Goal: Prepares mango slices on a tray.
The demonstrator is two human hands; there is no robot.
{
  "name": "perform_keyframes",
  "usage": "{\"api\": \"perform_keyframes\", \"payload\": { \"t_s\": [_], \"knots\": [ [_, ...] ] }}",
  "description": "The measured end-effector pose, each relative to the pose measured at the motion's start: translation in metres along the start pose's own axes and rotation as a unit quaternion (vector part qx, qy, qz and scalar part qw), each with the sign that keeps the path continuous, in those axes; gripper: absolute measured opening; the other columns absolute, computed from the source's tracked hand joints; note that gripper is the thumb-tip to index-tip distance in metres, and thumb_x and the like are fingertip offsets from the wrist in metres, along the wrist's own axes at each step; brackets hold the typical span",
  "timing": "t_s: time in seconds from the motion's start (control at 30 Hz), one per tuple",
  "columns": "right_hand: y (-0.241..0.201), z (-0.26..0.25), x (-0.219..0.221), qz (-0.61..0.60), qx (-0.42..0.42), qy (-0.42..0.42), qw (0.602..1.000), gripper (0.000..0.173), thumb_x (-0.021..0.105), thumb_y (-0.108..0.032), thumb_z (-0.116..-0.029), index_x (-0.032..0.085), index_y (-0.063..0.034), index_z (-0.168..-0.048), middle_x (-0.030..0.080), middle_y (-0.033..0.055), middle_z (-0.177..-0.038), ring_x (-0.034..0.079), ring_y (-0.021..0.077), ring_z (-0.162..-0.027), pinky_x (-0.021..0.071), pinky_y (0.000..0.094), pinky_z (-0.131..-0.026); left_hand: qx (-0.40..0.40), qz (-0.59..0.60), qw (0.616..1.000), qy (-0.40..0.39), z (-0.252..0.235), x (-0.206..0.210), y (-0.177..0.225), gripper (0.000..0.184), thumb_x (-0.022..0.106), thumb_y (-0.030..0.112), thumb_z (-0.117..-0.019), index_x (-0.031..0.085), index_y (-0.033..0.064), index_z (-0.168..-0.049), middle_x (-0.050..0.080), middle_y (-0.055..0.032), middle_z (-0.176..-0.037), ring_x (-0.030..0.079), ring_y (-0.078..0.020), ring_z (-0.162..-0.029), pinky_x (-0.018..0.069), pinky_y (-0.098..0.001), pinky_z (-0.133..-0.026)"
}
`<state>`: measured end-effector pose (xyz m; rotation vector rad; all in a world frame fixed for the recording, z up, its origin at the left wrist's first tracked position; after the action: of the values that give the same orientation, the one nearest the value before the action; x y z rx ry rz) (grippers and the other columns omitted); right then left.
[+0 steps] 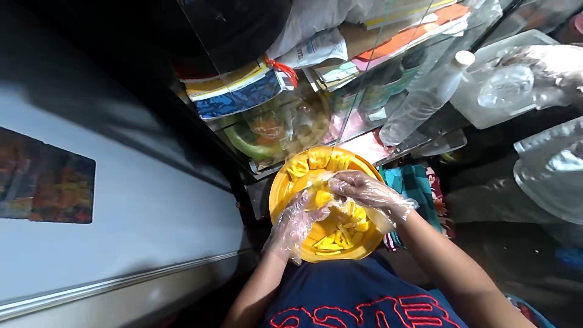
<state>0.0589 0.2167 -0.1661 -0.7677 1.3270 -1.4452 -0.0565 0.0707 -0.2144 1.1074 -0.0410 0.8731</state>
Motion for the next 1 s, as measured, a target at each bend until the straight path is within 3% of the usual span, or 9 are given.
{"api": "perform_keyframes", "payload": {
  "t_s": [0.13, 0.27, 0.43, 0.5, 0.63, 0.7, 0.83, 0.93, 1.0],
  "knots": [
    [-0.005, 0.007, -0.003, 0.021, 0.046, -0.071, 0.996, 0.029, 0.046, -0.014, -0.1076, 0.06, -0.0032, -0.131, 0.068, 0.0012, -0.092, 0.064, 0.0051, -0.078, 0.0553, 0.0223, -0.076, 0.009, 0.055, 0.998, -0.01, -0.001, -0.001, -0.001, 0.036, 0.04, 0.008, -0.1084, 0.044, 0.0023, -0.144, 0.063, -0.013, -0.124, 0.07, -0.0196, -0.097, 0.0615, -0.0328, -0.081],
    [-0.005, 0.004, -0.005, 0.055, 0.058, -0.015, 0.997, 0.014, 0.056, -0.008, -0.1036, 0.066, -0.0009, -0.112, 0.068, 0.0036, -0.081, 0.064, 0.0069, -0.068, 0.0564, 0.0241, -0.069, 0.012, 0.042, 0.998, -0.036, -0.003, -0.005, -0.003, 0.04, 0.043, 0.009, -0.1074, 0.041, 0.0031, -0.147, 0.06, -0.0148, -0.129, 0.069, -0.022, -0.103, 0.0609, -0.0369, -0.085],
    [-0.011, 0.002, -0.007, 0.135, 0.015, 0.042, 0.99, 0.012, 0.066, -0.011, -0.0989, 0.074, -0.0044, -0.104, 0.069, 0.0061, -0.085, 0.063, 0.011, -0.068, 0.0565, 0.0304, -0.067, 0.009, 0.097, 0.994, -0.057, -0.002, -0.001, -0.003, 0.035, 0.042, 0.007, -0.1065, 0.043, -0.0013, -0.141, 0.064, -0.0137, -0.118, 0.069, -0.0211, -0.099, 0.0602, -0.0375, -0.086],
    [-0.008, 0.001, -0.005, 0.122, 0.014, 0.025, 0.992, 0.016, 0.063, -0.011, -0.1004, 0.073, -0.0026, -0.11, 0.068, 0.0063, -0.086, 0.062, 0.009, -0.068, 0.0554, 0.0274, -0.066, 0.004, 0.116, 0.992, -0.047, -0.001, 0.001, -0.002, 0.033, 0.042, 0.007, -0.106, 0.045, -0.0019, -0.137, 0.066, -0.0132, -0.114, 0.069, -0.0213, -0.097, 0.0606, -0.0379, -0.085],
    [-0.01, 0.007, -0.005, 0.079, 0.059, -0.046, 0.994, 0.032, 0.049, -0.008, -0.1058, 0.055, -0.0013, -0.137, 0.068, 0.008, -0.092, 0.066, 0.009, -0.074, 0.0577, 0.0268, -0.073, 0.003, 0.131, 0.989, -0.067, -0.005, -0.003, -0.006, 0.036, 0.046, 0.012, -0.1051, 0.045, -0.001, -0.138, 0.066, -0.0136, -0.117, 0.069, -0.0213, -0.101, 0.0593, -0.0374, -0.09],
    [-0.011, 0.007, -0.006, 0.09, 0.076, -0.03, 0.993, 0.026, 0.049, -0.009, -0.1068, 0.055, 0.0005, -0.13, 0.068, 0.0076, -0.089, 0.067, 0.0088, -0.072, 0.0582, 0.0265, -0.072, 0.012, 0.154, 0.983, -0.096, -0.008, -0.005, -0.008, 0.041, 0.057, 0.016, -0.1, 0.049, -0.0011, -0.136, 0.068, -0.0138, -0.116, 0.07, -0.022, -0.101, 0.0598, -0.0376, -0.089],
    [-0.011, 0.003, -0.004, 0.189, 0.016, 0.031, 0.981, 0.013, 0.06, -0.009, -0.1016, 0.067, -0.0006, -0.108, 0.069, 0.0072, -0.081, 0.066, 0.0139, -0.069, 0.0581, 0.0345, -0.07, -0.015, 0.14, 0.988, -0.061, -0.003, 0.004, -0.006, 0.03, 0.039, 0.01, -0.1063, 0.049, -0.0005, -0.133, 0.068, -0.0129, -0.111, 0.07, -0.021, -0.098, 0.0599, -0.0371, -0.087],
    [-0.011, 0.001, 0.0, 0.271, -0.083, 0.054, 0.958, 0.008, 0.069, -0.01, -0.0934, 0.075, -0.0046, -0.091, 0.071, 0.0086, -0.086, 0.067, 0.0207, -0.08, 0.0556, 0.0453, -0.078, -0.018, 0.115, 0.992, -0.04, 0.002, 0.008, -0.004, 0.032, 0.034, 0.009, -0.1089, 0.047, -0.0003, -0.137, 0.067, -0.013, -0.114, 0.069, -0.0209, -0.099, 0.0592, -0.0375, -0.088],
    [-0.011, -0.001, 0.003, 0.283, -0.106, 0.044, 0.952, 0.008, 0.072, -0.011, -0.0912, 0.076, -0.0042, -0.088, 0.072, 0.0104, -0.089, 0.069, 0.0234, -0.086, 0.0552, 0.0471, -0.081, -0.014, 0.112, 0.993, -0.039, 0.002, 0.01, -0.003, 0.034, 0.034, 0.007, -0.1087, 0.046, 0.0006, -0.14, 0.066, -0.0129, -0.115, 0.068, -0.0216, -0.099, 0.0592, -0.0384, -0.087]
  ]
}}
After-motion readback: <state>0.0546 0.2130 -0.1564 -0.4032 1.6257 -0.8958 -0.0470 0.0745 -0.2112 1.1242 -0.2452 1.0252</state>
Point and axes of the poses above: each hand's wrist, its own z-axis away from the middle knuckle, its own x-axis out of the palm, y = z × x, the point moved 5 cm from there along -z, towards the middle knuckle
